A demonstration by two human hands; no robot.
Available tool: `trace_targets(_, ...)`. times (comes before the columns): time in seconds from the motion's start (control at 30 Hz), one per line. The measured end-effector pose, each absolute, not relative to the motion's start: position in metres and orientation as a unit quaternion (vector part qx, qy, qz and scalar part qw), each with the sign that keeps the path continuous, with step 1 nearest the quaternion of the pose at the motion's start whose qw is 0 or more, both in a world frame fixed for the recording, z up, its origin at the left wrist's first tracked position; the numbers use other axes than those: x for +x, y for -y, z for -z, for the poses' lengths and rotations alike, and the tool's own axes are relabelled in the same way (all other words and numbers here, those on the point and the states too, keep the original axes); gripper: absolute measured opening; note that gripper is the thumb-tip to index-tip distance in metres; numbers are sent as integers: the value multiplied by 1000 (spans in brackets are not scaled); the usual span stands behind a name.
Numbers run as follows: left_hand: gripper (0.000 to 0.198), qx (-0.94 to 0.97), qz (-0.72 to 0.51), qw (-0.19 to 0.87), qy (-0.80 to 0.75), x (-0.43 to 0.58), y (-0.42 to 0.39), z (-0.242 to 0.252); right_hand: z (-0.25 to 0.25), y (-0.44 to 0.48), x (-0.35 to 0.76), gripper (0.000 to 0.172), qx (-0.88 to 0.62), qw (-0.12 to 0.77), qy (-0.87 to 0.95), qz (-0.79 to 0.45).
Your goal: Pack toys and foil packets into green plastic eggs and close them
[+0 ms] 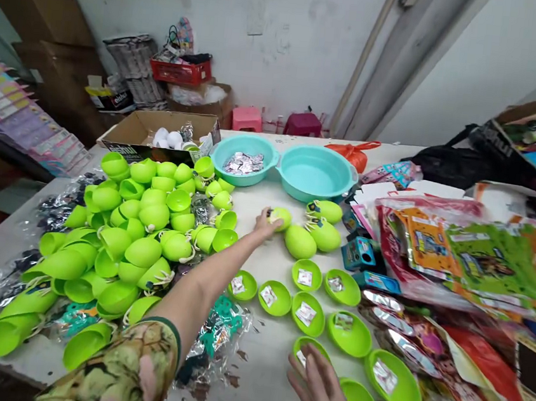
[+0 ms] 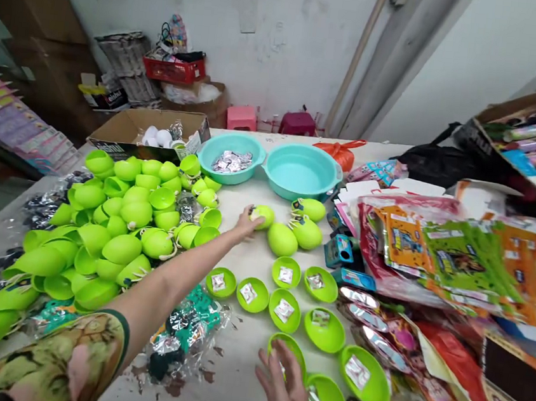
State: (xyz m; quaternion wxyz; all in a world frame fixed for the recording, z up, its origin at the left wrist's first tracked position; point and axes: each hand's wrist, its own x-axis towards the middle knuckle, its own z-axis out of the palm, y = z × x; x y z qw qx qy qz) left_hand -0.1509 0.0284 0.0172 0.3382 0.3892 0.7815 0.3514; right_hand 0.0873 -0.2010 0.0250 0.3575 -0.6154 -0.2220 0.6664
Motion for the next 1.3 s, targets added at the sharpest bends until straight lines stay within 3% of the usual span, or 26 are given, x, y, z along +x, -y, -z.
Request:
trace_targets(0.07, 81, 421, -340, 317, -779, -154, -37, -9, -21, 208, 93, 61, -634, 350, 231, -650)
trace_targets(0.13, 80, 457, -333, 284, -775, -166, -26, -8, -19, 212, 97, 62, -637, 341, 253, -643)
trace_targets(0.27, 32, 513, -310, 217, -771, -218, 47, -18, -12, 215, 98, 63, -654, 322, 255, -636)
trace_targets(0.33, 23, 515, -290, 181, -786, -241, 101, -21, -6, 217, 90, 63, -653, 308, 250, -645)
trace_targets(0.47, 29, 520, -228, 170, -805, -234, 206, -12, 6, 225, 64, 59, -606, 271, 305, -683)
trace_targets(0.6, 70, 588, -44, 179, -787, -190, 261, 13, 23, 234, 32, 65, -603, 233, 323, -691)
trace_targets(0.7, 52, 589, 16, 162, -791, -177, 273, 17, 33, 240, 11, 80, -621, 234, 309, -681)
trace_targets(0.83, 30, 627, -68, 128, -765, -179, 290, -5, 27, 252, -8, 100, -594, 301, 322, -673)
trace_targets(0.9, 18, 658, -145, 169, -720, -176, 300, -19, 16, 256, -12, 101, -533, 356, 341, -687)
trace_targets(1.0, 21, 679, -245, 249, -645, -160, 306, -32, 2, 249, -12, 80, -474, 369, 325, -730)
trace_targets(1.1, 24, 653, -307, 227, -654, -137, 301, -34, -7, 231, -9, 56, -549, 404, 245, -690)
trace_targets(1.2, 74, 610, -344, 205, -684, -115, 293, -32, -13, 224, -11, 47, -609, 467, 156, -621)
trace_targets(1.23, 81, 588, -361, 204, -695, -109, 289, -31, -15, 227, -13, 46, -609, 476, 130, -621)
trace_targets(1.3, 57, 532, -408, 205, -713, -103, 279, -30, -18, 236, -17, 43, -593, 481, 85, -640)
